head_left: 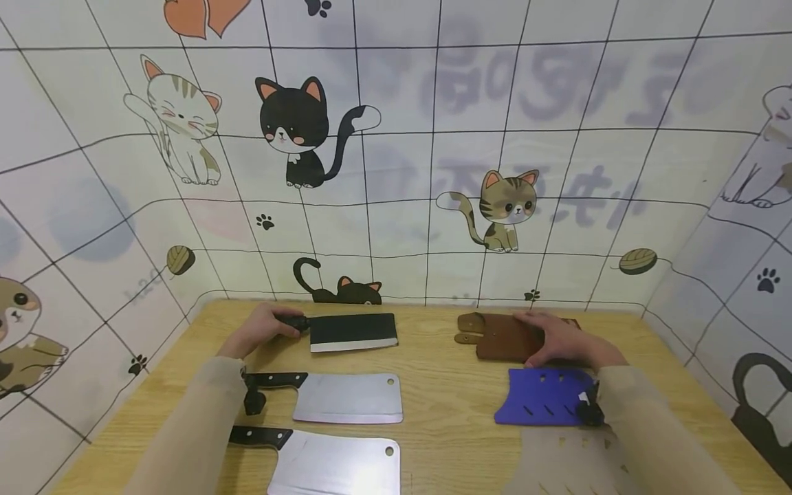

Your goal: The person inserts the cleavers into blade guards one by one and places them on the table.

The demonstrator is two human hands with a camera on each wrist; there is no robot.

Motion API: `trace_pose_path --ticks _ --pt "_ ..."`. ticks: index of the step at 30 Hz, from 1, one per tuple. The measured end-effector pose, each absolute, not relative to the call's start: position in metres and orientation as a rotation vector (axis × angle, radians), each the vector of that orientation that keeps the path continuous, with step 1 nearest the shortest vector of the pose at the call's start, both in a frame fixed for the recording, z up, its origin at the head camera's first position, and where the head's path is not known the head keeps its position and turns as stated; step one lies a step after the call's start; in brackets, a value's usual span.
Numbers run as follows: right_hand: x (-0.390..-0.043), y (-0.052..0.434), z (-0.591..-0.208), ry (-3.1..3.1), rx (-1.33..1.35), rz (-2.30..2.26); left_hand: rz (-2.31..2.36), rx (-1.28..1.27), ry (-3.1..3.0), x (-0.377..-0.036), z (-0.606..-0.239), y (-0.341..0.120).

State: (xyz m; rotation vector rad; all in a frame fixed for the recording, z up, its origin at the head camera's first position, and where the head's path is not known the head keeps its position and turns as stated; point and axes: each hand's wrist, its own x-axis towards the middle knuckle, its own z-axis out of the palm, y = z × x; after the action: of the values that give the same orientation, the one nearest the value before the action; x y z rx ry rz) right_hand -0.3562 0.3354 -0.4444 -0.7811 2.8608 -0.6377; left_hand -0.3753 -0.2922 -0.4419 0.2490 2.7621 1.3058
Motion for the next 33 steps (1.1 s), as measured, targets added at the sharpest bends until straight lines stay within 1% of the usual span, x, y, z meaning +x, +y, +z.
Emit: trace_pose_path --ticks 6,19,28,33 --pt "-0.352 0.337 -0.441 2.924 -0.781 -0.590 1.469 0.263 2.628 -0.369 -0.441 -0.291" --pt "-0.343 0.327 -0.428 2.947 -0.782 -0.651 1.624 0.349 2.512 -0.364 -0.435 -0.276" --pt "-0.341 0.310 -0.417 2.983 -0.807 -0.552 1.528 0.328 2.566 -0.358 -0.426 -0.263" --pt "-0.339 0.302 -0.413 2.997 -0.850 -0.524 1.492 0.368 2.588 -0.358 -0.420 -0.251"
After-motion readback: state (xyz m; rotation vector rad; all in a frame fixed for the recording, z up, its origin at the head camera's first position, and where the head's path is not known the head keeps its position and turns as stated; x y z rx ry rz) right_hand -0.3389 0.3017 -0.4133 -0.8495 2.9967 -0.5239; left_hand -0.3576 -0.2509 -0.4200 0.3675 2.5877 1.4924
